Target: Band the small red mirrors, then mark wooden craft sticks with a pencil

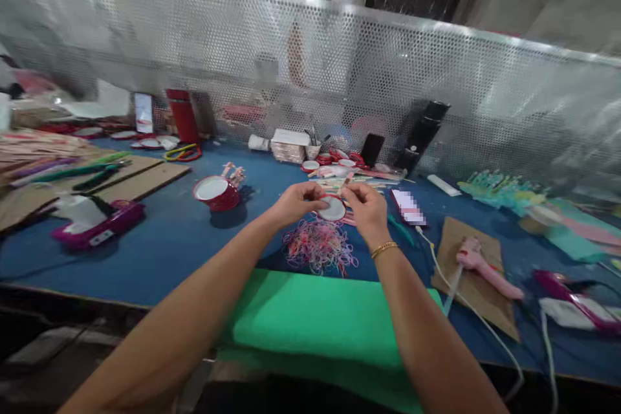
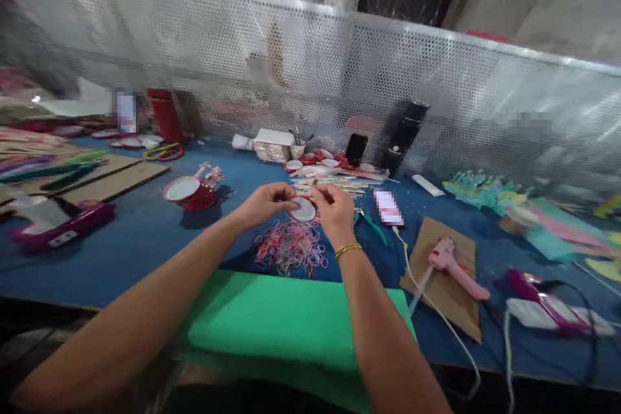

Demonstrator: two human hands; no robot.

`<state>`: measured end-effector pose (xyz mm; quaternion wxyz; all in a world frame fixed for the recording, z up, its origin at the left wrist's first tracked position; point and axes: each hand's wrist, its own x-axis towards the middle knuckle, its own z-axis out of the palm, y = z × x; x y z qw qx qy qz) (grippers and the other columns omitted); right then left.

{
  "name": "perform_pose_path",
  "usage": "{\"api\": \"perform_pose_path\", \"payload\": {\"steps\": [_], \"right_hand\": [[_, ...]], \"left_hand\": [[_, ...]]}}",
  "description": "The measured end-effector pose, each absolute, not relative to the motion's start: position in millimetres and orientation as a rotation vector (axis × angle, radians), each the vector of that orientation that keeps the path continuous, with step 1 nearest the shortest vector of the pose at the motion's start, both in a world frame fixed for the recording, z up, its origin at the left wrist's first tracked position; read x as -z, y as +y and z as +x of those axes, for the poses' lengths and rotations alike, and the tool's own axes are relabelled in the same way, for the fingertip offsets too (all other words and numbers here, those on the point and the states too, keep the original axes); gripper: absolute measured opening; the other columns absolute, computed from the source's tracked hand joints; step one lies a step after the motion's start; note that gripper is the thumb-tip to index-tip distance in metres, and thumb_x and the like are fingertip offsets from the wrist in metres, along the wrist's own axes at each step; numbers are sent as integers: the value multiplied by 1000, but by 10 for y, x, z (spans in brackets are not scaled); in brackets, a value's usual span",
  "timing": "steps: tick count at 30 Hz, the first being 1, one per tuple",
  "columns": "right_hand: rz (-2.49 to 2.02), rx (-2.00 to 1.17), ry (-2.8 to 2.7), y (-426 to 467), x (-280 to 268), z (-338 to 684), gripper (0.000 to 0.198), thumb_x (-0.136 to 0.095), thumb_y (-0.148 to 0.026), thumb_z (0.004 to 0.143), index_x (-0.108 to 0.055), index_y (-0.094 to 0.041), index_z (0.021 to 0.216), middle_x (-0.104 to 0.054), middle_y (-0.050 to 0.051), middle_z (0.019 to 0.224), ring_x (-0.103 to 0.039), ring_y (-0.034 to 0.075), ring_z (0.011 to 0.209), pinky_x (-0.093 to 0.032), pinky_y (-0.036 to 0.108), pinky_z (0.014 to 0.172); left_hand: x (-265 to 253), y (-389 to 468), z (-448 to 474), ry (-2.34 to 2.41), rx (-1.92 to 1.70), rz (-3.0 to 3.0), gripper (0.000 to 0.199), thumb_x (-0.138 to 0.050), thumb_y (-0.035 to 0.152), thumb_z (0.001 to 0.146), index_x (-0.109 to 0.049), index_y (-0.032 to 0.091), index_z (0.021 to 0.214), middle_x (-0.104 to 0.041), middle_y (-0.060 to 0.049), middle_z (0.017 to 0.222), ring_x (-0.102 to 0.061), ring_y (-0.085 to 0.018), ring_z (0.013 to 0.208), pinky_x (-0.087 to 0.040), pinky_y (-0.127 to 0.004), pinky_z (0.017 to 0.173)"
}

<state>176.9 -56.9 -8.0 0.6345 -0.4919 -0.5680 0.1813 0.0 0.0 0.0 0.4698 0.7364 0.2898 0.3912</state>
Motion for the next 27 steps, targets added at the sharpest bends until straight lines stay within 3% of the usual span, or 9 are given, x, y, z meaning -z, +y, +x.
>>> {"api": "perform_pose_path", "payload": {"steps": [27], "right_hand": [[-1071, -517, -1331, -559, 99, 1773, 21, -65, -40, 80, -71, -20, 79, -73, 3, 79, -65, 19, 75, -52, 31, 74]], "left_hand": [[46, 4, 1, 710, -979, 1829, 30, -77, 36, 66, -56, 15, 73, -54, 3, 66, -47, -9, 60, -38, -23, 58]]}}
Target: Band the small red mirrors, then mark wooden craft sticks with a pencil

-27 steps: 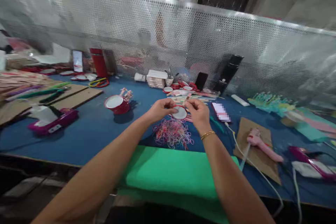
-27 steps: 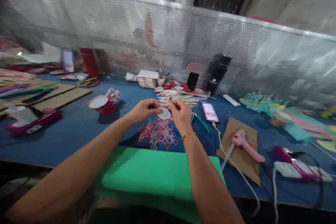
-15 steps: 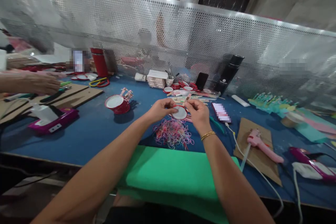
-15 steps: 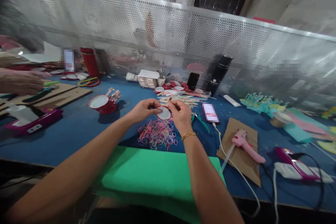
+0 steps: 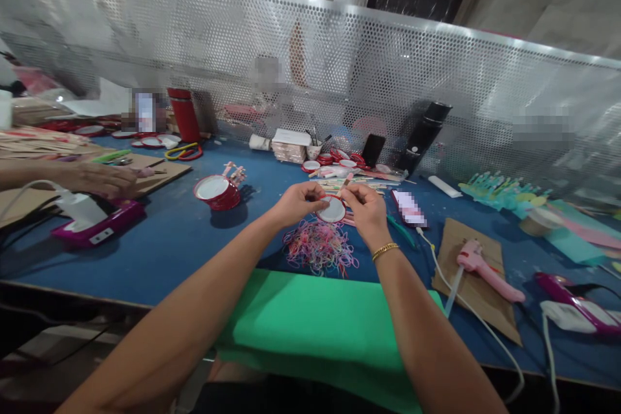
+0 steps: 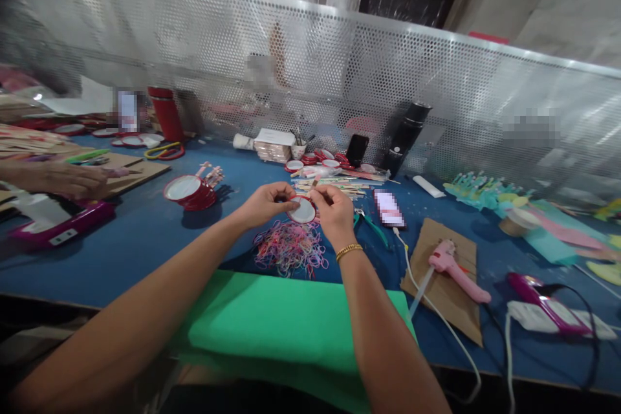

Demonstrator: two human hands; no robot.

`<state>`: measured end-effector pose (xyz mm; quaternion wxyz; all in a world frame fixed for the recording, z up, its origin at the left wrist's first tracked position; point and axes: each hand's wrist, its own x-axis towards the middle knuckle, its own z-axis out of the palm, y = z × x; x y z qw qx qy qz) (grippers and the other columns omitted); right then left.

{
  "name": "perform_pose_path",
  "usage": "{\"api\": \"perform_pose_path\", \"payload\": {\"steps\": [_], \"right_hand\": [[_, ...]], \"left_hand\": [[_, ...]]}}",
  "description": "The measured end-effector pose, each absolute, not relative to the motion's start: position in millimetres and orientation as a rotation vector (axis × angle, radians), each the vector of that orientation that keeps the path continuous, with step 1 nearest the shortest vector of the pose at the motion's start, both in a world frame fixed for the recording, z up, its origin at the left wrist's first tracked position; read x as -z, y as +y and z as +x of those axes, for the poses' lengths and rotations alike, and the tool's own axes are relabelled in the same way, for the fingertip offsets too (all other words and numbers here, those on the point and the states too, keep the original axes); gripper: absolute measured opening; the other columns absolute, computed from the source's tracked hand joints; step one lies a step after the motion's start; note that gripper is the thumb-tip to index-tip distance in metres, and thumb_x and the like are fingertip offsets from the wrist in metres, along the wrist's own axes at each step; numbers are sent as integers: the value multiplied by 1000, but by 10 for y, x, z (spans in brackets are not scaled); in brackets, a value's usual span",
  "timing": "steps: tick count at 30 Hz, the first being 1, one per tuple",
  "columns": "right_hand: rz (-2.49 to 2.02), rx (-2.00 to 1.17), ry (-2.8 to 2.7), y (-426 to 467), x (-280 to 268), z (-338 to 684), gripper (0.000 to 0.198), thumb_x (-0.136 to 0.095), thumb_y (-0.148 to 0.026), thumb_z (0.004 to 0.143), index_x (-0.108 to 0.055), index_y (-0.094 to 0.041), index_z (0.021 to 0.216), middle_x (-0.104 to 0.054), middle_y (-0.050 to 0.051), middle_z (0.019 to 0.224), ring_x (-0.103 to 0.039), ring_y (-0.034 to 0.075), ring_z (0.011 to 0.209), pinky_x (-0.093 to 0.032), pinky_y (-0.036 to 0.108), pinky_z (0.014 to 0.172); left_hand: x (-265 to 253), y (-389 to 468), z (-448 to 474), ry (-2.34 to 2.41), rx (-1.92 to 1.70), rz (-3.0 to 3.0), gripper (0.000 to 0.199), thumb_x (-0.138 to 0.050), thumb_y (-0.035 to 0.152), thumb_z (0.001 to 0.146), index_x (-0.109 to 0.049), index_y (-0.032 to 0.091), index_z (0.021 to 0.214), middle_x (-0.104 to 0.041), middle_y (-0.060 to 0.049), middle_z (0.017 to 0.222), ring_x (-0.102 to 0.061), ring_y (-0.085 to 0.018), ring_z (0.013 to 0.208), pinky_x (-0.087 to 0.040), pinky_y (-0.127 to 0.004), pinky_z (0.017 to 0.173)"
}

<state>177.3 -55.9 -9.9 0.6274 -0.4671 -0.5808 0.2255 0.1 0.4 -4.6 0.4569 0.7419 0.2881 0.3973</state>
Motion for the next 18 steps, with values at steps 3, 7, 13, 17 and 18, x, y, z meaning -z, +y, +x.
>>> {"api": "perform_pose_path", "payload": {"steps": [3, 7, 13, 17, 18], "right_hand": [[-1080, -520, -1326, -556, 104, 1774, 21, -66, -41, 79, -71, -21, 79, -74, 3, 79, -65, 19, 76, -52, 31, 74], [-1053, -557, -1311, -542, 124, 1776, 21, -66, -41, 79, -70, -21, 78, -73, 3, 78, -65, 19, 75, -52, 31, 75], [-1052, -562, -1296, -550, 115, 1764, 22, -67, -41, 79, -70, -20, 80, -73, 3, 80, -65, 18, 75, -52, 31, 74], [-1045, -589, -1285, -559, 106, 1753, 23, -67, -42, 79, -69, -20, 80, -72, 3, 81, -64, 18, 75, -52, 31, 74], [-1039, -606, -1281, -560, 107, 1750, 24, -66, -43, 79, -69, -20, 81, -72, 3, 82, -64, 18, 75, -52, 31, 74]], "left_hand": [[32, -12, 2, 708, -968, 1842, 29, -75, 36, 67, -55, 16, 73, -54, 4, 65, -47, -9, 59, -38, -23, 58], [25, -24, 1, 721, -964, 1841, 30, -75, 36, 67, -54, 16, 74, -53, 4, 65, -47, -9, 59, -38, -23, 58], [34, -14, 2, 728, -966, 1851, 30, -75, 35, 68, -53, 16, 73, -54, 3, 65, -48, -9, 60, -38, -23, 58], [42, -10, 5, 731, -987, 1872, 28, -75, 34, 68, -54, 16, 73, -55, 3, 65, -47, -9, 60, -38, -23, 58], [41, -11, 5, 730, -991, 1874, 28, -75, 34, 69, -54, 16, 74, -55, 3, 65, -47, -9, 60, -38, -23, 58]]}}
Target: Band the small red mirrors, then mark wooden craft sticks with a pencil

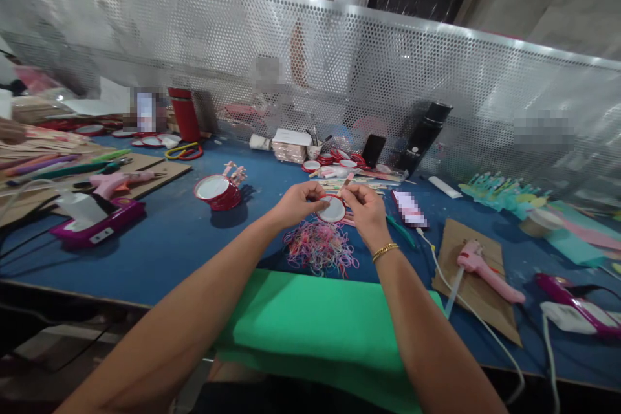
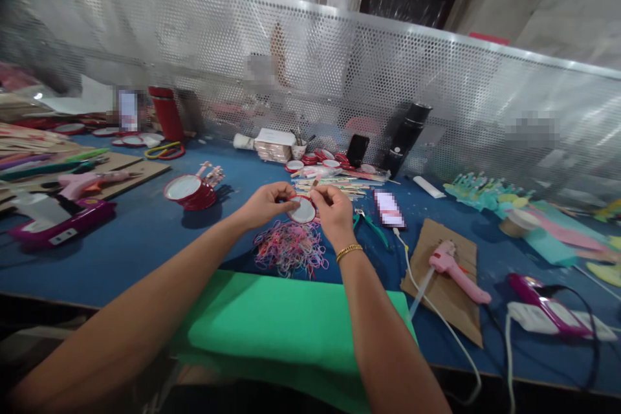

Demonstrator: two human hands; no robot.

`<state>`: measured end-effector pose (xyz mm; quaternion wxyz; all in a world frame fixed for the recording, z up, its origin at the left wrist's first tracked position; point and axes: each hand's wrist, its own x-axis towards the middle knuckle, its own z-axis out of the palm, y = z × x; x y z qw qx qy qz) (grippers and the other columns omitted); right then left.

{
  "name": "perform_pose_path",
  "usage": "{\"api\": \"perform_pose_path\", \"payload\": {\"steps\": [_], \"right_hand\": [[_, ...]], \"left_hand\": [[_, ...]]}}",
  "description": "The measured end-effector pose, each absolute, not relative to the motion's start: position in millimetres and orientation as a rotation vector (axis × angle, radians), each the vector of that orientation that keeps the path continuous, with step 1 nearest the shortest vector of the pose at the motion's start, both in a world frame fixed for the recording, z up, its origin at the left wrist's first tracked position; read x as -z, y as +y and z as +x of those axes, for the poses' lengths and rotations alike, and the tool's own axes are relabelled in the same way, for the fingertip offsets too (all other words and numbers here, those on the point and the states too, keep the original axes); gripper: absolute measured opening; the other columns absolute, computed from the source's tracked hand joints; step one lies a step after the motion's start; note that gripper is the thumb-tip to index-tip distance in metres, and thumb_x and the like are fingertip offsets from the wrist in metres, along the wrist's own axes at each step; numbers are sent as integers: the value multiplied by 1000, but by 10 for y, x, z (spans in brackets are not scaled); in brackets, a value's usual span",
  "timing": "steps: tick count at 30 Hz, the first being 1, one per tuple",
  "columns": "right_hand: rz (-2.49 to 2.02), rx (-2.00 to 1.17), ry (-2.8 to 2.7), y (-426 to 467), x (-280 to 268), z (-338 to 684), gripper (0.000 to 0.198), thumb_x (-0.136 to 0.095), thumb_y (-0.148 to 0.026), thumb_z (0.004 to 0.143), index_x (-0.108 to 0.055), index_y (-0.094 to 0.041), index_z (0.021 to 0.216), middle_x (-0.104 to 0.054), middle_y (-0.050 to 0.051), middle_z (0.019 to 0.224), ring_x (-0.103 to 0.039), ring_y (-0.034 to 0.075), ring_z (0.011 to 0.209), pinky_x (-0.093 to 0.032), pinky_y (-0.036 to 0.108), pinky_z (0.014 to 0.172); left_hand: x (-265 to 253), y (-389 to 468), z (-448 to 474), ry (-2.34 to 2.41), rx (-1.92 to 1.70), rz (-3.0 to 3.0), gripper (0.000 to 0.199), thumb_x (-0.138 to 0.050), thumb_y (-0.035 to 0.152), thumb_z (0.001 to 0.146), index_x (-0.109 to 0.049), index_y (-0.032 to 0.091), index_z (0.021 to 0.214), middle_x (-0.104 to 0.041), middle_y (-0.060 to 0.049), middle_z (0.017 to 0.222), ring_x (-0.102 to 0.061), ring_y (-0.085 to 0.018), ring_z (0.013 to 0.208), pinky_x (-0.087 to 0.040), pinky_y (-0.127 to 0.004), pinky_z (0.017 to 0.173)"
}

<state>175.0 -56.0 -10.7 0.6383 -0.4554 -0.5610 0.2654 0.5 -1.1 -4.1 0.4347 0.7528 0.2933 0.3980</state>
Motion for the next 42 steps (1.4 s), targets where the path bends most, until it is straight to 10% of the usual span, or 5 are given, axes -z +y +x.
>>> {"api": "perform_pose_path", "payload": {"steps": [11, 42], "right_hand": [[-1082, -610, -1315, -570, 202, 1617, 43, -71, -37, 72, -56, -20, 108, -72, 6, 94, -68, 21, 84, -55, 34, 78], [-1179, -531, -1238, -547, 219, 1648, 41, -63, -32, 68, -53, -18, 106, -70, 7, 91, -68, 22, 81, -54, 36, 76]], "left_hand": [[31, -36, 30, 755, -1017, 1810, 30, -74, 37, 67, -56, 16, 77, -56, 3, 63, -48, -9, 58, -37, -22, 55], [136, -100, 148, 699, -1044, 1851, 49, -76, 26, 66, -60, 14, 111, -67, -5, 96, -61, -15, 81, -49, -27, 73]]}}
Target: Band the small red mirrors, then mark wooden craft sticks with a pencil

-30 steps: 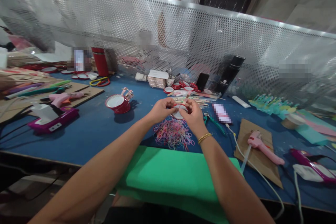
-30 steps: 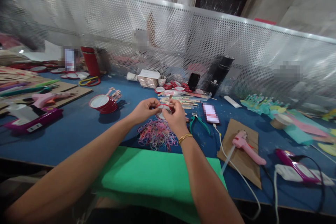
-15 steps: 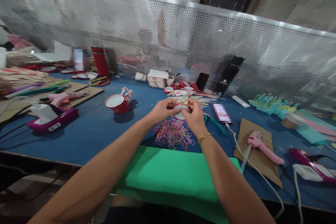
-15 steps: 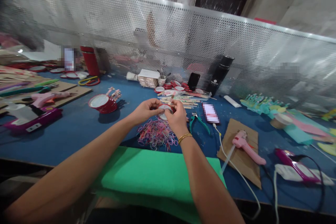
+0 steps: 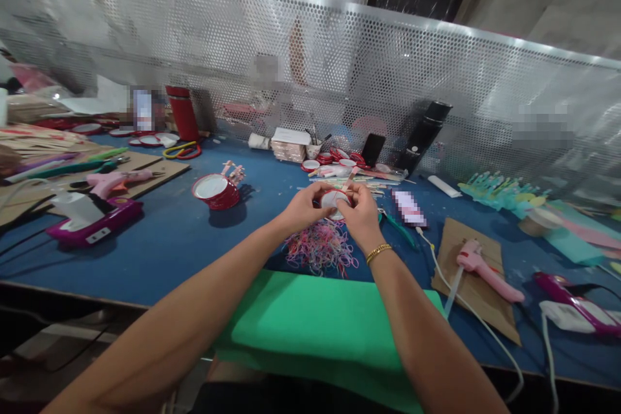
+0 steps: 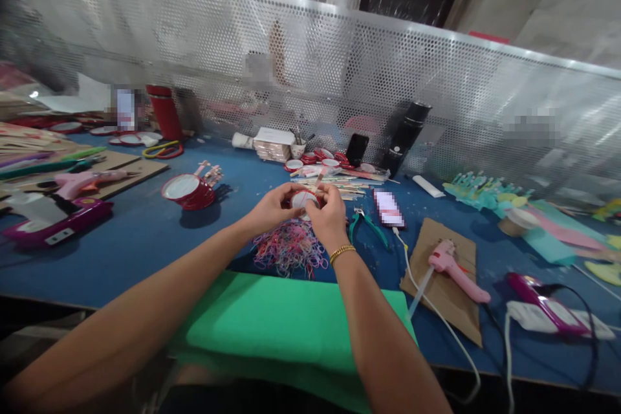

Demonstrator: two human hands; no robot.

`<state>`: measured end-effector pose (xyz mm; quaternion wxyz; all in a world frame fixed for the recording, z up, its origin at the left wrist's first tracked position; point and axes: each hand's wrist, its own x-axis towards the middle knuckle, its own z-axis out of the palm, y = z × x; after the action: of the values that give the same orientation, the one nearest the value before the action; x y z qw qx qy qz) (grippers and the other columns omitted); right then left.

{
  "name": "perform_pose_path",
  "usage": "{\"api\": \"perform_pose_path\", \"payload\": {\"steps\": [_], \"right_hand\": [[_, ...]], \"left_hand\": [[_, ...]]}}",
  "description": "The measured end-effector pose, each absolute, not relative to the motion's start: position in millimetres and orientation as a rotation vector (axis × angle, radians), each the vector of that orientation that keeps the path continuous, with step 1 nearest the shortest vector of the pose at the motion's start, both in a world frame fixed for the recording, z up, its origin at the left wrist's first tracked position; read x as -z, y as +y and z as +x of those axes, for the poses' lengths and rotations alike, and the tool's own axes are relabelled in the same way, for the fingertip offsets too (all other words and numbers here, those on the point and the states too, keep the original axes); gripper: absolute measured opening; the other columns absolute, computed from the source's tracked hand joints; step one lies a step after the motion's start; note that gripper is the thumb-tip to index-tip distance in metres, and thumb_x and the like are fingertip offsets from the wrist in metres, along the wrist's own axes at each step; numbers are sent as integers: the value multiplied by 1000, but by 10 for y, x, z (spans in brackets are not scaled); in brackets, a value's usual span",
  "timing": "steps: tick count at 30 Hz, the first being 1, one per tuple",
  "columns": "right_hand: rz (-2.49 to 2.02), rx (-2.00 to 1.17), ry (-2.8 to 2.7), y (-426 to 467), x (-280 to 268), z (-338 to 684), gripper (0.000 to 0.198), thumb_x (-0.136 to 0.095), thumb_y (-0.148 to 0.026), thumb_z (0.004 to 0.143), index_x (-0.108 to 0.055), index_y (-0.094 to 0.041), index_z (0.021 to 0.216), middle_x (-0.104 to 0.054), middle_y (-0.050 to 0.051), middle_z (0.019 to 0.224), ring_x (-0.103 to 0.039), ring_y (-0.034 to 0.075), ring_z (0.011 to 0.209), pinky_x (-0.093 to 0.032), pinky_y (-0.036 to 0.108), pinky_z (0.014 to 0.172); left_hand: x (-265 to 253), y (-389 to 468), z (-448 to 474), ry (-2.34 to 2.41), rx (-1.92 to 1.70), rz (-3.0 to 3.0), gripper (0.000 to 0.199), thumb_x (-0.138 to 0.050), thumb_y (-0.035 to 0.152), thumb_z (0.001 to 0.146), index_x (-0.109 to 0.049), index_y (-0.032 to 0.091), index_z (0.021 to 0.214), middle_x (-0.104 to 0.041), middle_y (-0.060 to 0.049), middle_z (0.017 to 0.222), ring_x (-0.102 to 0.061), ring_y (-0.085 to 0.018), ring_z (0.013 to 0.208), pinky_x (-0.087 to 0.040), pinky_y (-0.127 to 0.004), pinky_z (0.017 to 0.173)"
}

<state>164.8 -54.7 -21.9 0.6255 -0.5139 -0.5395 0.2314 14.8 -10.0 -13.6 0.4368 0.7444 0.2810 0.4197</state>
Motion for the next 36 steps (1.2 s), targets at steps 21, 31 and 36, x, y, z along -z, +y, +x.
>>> {"api": "perform_pose_path", "payload": {"steps": [21, 31, 36], "right_hand": [[-1208, -434, -1240, -512, 263, 1643, 43, -66, -30, 70, -53, -19, 110, -70, 8, 100, -66, 21, 88, -54, 39, 87], [-1188, -442, -1222, -560, 202, 1631, 40, -63, -31, 71, -51, -19, 107, -69, 3, 83, -66, 20, 75, -53, 36, 77], [-1200, -412, -1219, -552, 209, 1629, 38, -62, -29, 70, -52, -19, 105, -68, 2, 80, -65, 20, 74, -53, 37, 78]], "left_hand": [[173, -87, 192, 786, -1073, 1721, 51, -80, 31, 63, -55, 15, 104, -62, 3, 69, -56, -11, 60, -45, -23, 57], [229, -74, 200, 771, -1071, 1767, 48, -77, 26, 65, -56, 14, 106, -66, 0, 78, -59, -12, 65, -47, -25, 61], [215, -96, 204, 791, -1086, 1855, 46, -76, 27, 68, -60, 14, 109, -68, -4, 90, -61, -14, 73, -49, -26, 67]]}}
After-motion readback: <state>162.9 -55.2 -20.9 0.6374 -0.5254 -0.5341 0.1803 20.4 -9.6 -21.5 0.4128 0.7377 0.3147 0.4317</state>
